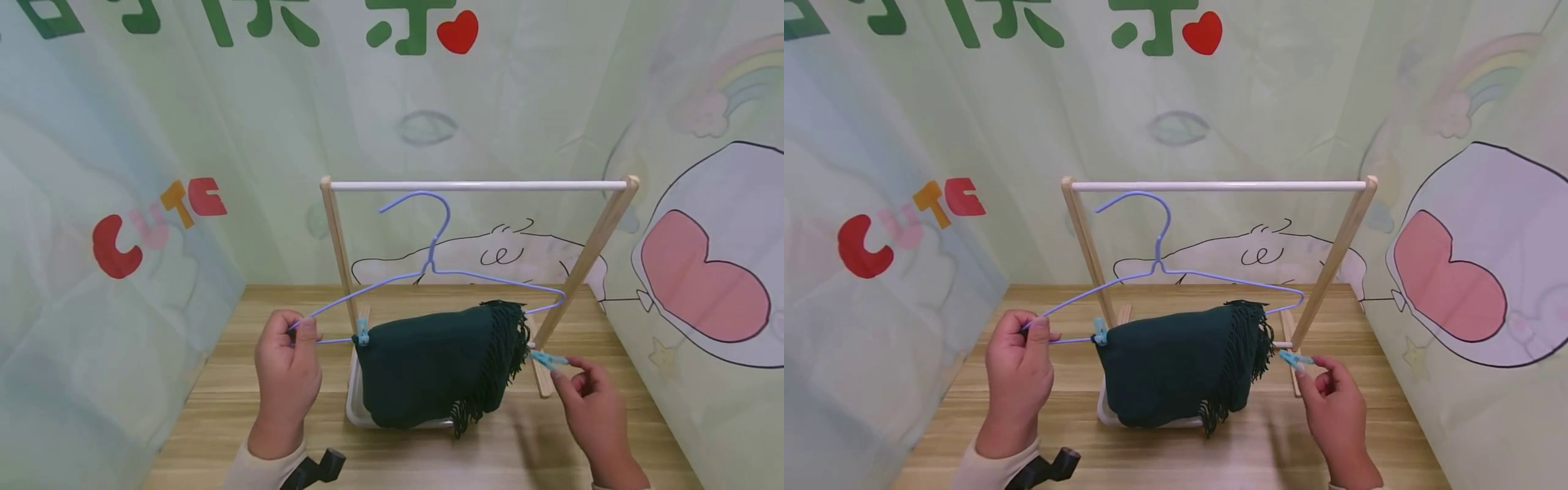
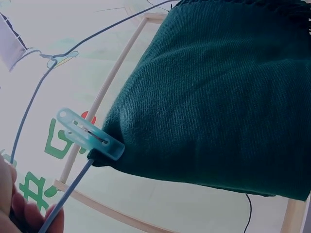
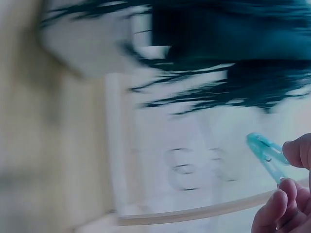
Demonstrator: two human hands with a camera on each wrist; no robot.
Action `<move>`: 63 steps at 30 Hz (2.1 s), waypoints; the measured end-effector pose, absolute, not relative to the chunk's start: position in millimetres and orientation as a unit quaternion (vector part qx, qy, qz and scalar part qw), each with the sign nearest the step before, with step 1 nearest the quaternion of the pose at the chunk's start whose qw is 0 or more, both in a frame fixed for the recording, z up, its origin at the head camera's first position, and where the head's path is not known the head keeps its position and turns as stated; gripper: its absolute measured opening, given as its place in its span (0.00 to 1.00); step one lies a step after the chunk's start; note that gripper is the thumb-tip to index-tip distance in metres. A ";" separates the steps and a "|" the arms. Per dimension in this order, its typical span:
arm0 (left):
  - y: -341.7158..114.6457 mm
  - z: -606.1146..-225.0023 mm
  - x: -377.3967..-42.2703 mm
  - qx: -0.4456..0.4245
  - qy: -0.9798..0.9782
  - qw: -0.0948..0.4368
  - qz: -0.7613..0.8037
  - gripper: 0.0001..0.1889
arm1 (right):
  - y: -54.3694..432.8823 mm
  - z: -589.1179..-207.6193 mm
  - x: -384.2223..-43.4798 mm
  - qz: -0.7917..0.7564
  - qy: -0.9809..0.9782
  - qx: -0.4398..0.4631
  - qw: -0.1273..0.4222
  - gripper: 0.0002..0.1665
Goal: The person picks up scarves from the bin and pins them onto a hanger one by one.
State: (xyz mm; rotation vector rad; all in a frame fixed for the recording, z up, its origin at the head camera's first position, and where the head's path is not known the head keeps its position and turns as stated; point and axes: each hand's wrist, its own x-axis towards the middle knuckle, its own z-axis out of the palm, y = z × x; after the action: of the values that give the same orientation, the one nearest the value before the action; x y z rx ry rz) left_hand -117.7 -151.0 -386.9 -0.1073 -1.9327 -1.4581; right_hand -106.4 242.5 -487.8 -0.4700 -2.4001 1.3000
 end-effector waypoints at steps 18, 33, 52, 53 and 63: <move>-150.6 -389.5 -119.0 -0.039 -0.751 0.345 -0.561 0.11 | 235.8 -351.0 -100.1 0.337 -0.896 0.056 0.282 0.15; -147.5 -388.2 -118.4 -0.072 -0.748 0.343 -0.564 0.11 | 214.6 -335.2 -119.9 0.127 -0.915 0.183 0.337 0.13; -145.1 -391.1 -116.0 -0.114 -0.746 0.347 -0.556 0.12 | 206.7 -342.7 -117.3 0.090 -0.947 0.153 0.267 0.17; -145.1 -391.5 -116.2 -0.110 -0.748 0.345 -0.557 0.12 | 207.3 -344.0 -117.2 0.092 -0.945 0.154 0.273 0.18; -147.0 -392.6 -118.2 -0.078 -0.762 0.330 -0.552 0.12 | 216.8 -351.3 -112.8 0.208 -0.896 0.156 0.360 0.16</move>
State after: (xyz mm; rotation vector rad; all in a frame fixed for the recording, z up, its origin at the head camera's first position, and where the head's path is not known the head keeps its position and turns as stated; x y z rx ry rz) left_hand -118.2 -147.0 -392.6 -0.2030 -1.9939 -1.4431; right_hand -112.8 216.8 -351.3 0.4023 -2.3111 0.5350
